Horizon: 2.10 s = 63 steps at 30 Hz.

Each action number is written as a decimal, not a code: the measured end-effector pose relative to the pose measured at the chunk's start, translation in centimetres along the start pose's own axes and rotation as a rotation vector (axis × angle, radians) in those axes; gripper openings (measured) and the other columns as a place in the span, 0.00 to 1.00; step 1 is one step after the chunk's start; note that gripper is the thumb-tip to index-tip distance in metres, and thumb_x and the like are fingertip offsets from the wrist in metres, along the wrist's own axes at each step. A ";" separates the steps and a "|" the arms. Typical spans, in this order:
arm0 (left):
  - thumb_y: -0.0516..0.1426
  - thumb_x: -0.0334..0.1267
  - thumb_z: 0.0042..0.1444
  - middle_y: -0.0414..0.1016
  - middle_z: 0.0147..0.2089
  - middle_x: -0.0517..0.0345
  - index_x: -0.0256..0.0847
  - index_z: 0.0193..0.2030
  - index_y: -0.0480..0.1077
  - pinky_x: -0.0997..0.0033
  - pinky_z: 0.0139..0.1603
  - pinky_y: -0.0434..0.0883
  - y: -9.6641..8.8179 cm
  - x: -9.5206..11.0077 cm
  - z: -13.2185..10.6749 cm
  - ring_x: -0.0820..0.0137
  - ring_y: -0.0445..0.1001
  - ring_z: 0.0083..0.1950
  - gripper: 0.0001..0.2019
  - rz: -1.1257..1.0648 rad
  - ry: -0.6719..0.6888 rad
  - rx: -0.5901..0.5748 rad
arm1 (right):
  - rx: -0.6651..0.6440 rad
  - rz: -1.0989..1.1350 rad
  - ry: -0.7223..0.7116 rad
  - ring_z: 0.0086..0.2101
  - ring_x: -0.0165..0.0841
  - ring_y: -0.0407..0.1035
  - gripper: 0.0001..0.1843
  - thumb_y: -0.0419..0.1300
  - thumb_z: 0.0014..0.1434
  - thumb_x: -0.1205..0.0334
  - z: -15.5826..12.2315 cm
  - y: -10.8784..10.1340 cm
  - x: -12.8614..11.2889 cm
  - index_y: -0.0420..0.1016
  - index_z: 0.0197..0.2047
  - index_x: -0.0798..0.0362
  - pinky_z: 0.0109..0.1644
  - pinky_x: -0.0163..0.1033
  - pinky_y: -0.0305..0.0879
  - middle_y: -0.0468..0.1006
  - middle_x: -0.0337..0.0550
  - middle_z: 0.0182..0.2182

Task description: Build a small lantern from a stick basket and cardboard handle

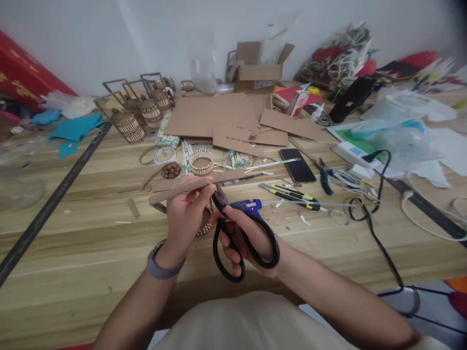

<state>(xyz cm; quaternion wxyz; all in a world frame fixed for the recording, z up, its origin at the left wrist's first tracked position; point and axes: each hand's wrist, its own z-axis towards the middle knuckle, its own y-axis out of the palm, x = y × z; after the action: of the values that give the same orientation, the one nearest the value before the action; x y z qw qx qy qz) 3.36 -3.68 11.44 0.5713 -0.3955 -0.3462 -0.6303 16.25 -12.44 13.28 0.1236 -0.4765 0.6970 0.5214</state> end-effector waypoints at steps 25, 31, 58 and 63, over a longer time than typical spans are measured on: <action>0.65 0.38 0.58 0.81 0.42 0.57 0.43 0.39 0.80 0.69 0.51 0.75 0.3 -0.1 -0.2 0.68 0.78 0.46 0.04 0.044 0.017 0.005 | 0.142 -0.156 -0.125 0.09 0.22 0.49 0.31 0.59 0.53 0.26 0.0 1.1 0.7 0.68 0.34 0.49 0.10 0.30 0.43 0.61 0.27 0.13; 0.65 0.40 0.59 0.81 0.42 0.57 0.42 0.40 0.81 0.70 0.51 0.74 0.1 -0.4 -0.3 0.68 0.78 0.46 0.06 0.050 0.011 0.010 | 0.145 -0.100 -0.115 0.08 0.22 0.45 0.32 0.60 0.51 0.26 0.2 1.3 1.5 0.68 0.37 0.49 0.09 0.28 0.43 0.57 0.23 0.10; 0.66 0.43 0.55 0.86 0.42 0.54 0.41 0.44 0.82 0.64 0.53 0.78 0.6 -0.4 -0.8 0.64 0.83 0.45 0.12 -0.153 -0.195 0.006 | 0.488 -2.088 -0.197 0.48 0.46 0.75 0.21 0.56 0.63 0.68 8.7 -10.9 -8.8 0.69 0.60 0.59 0.45 0.40 0.65 0.79 0.60 0.51; 0.66 0.46 0.57 0.86 0.44 0.53 0.43 0.45 0.82 0.61 0.54 0.78 0.6 -1.2 -1.1 0.63 0.83 0.47 0.13 -0.170 -0.216 -0.031 | 0.454 -2.043 -0.370 0.50 0.44 0.73 0.16 0.53 0.68 0.64 6.8 -8.6 -8.8 0.77 0.54 0.58 0.51 0.42 0.65 0.79 0.58 0.49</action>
<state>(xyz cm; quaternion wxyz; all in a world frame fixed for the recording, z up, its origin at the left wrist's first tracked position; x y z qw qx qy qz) 3.88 -4.20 9.87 0.4691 -0.4391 -0.4281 -0.6355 25.40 -2.01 11.11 0.6930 -0.7148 0.0177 0.0922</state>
